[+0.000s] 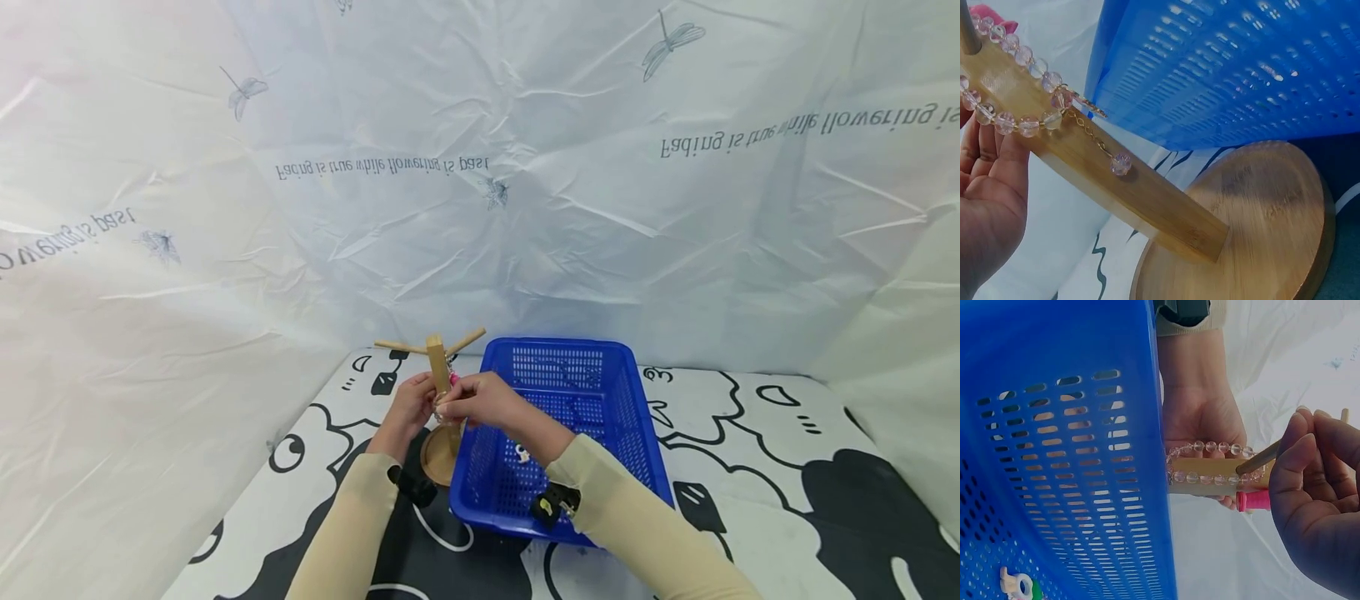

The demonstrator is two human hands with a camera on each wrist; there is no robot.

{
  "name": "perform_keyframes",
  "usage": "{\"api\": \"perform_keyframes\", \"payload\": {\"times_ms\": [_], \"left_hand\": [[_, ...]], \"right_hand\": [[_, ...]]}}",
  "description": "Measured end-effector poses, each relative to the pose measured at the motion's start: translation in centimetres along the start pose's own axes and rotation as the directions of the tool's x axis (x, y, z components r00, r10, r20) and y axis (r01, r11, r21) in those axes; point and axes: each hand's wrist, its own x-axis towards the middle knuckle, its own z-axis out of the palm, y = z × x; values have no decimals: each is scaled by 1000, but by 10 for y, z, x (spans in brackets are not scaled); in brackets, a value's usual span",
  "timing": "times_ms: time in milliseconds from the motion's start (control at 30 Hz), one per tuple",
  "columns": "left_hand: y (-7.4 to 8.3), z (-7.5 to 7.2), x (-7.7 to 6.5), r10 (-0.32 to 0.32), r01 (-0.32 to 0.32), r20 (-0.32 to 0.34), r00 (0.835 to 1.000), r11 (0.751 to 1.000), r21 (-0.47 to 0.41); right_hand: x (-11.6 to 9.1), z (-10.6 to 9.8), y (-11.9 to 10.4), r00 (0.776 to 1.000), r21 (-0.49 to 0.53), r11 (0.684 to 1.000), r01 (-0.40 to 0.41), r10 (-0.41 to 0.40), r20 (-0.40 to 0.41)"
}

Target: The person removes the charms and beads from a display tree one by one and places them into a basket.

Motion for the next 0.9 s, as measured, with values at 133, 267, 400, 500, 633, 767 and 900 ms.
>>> {"api": "perform_keyframes", "payload": {"times_ms": [133, 267, 400, 500, 633, 767, 900], "left_hand": [[1, -1, 2, -19, 18, 17, 1000, 1000, 21], [0, 0, 3, -16, 16, 16, 1000, 999, 29], [-2, 0, 4, -17, 17, 23, 1000, 1000, 18], [-2, 1, 4, -21, 21, 31, 999, 1000, 3], [-2, 1, 2, -29, 29, 31, 999, 1000, 1], [-1, 1, 1, -17, 17, 20, 1000, 1000, 6], [-1, 2, 0, 3, -3, 20, 1000, 1000, 6]], "right_hand": [[2, 3, 1, 1000, 9, 1000, 2, -2, 5], [2, 5, -1, 1000, 9, 1000, 5, -5, -3], [1, 7, -3, 1000, 1, 1000, 10, -10, -14], [0, 8, -4, 1000, -1, 1000, 12, -12, -16], [0, 10, -4, 1000, 4, 1000, 11, -10, -23], [0, 11, -4, 999, -7, 1000, 12, -12, -34], [0, 11, -5, 999, -18, 1000, 17, -18, -46]]}}
